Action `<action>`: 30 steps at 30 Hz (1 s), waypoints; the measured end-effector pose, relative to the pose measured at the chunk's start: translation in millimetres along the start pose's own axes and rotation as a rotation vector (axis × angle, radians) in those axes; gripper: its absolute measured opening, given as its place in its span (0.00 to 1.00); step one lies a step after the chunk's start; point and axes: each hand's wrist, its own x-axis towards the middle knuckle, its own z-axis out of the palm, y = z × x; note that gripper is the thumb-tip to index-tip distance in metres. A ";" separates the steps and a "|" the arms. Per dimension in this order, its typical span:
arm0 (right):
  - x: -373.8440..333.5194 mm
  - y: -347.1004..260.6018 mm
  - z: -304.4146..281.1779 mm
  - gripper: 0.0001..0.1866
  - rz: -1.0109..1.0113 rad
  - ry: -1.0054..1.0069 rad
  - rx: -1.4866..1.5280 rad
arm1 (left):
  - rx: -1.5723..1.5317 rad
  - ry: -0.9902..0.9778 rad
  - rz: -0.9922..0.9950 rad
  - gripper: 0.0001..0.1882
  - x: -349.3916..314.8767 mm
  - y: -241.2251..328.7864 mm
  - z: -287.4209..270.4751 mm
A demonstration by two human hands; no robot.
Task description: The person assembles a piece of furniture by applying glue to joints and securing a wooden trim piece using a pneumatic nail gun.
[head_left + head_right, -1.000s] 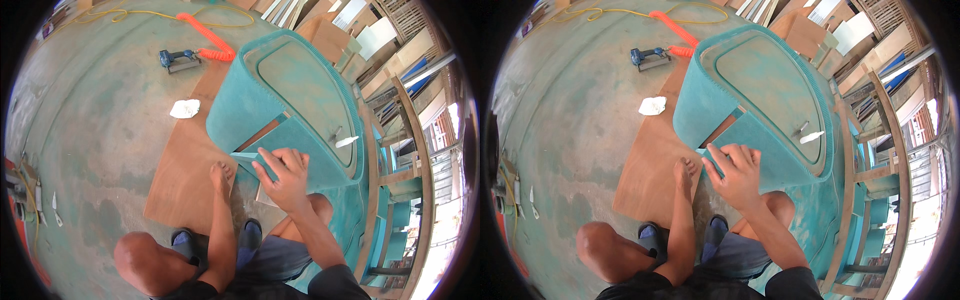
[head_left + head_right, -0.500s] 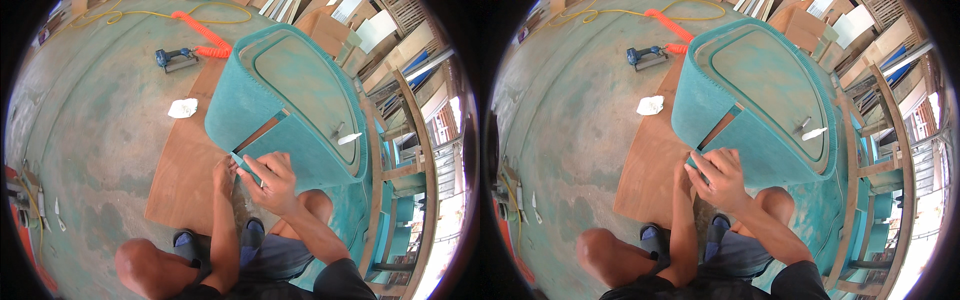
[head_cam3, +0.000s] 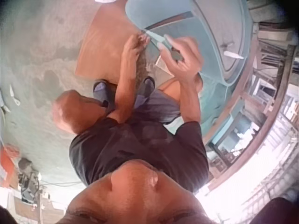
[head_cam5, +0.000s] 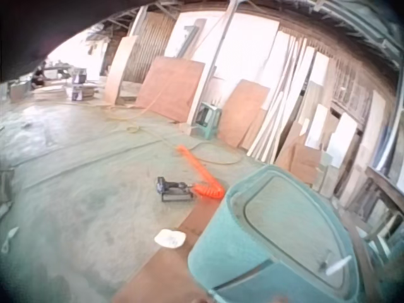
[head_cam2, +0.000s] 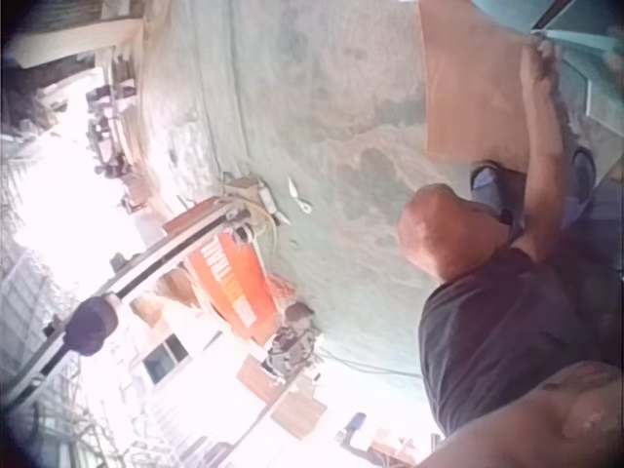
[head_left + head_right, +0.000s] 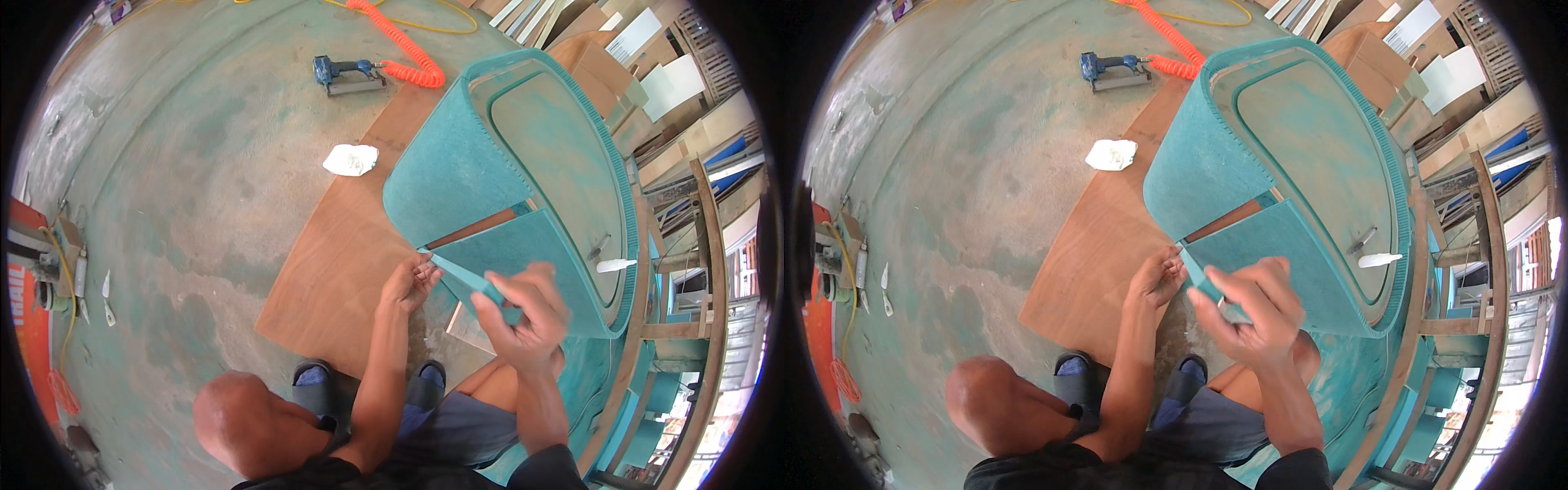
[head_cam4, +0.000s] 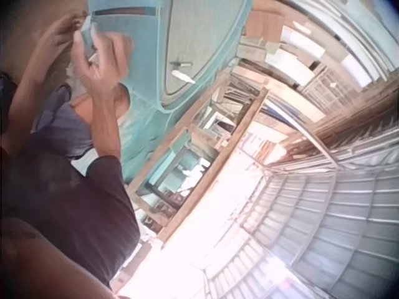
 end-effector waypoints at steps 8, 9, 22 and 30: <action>-4.2 -25.6 -4.8 0.21 -0.167 -0.267 0.422 | 0.019 -0.170 0.449 0.23 -82.9 78.8 -4.0; -5.3 -25.9 -1.3 0.21 -0.174 -0.321 0.461 | -0.025 -0.160 0.446 0.23 -87.6 86.6 -2.6; -9.1 -14.4 0.4 0.23 0.016 -0.732 0.549 | -0.164 -0.132 0.546 0.17 -103.4 101.2 9.8; 8.0 68.5 79.2 0.34 0.609 -0.953 0.681 | 0.052 0.097 0.773 0.15 -116.9 125.6 -32.5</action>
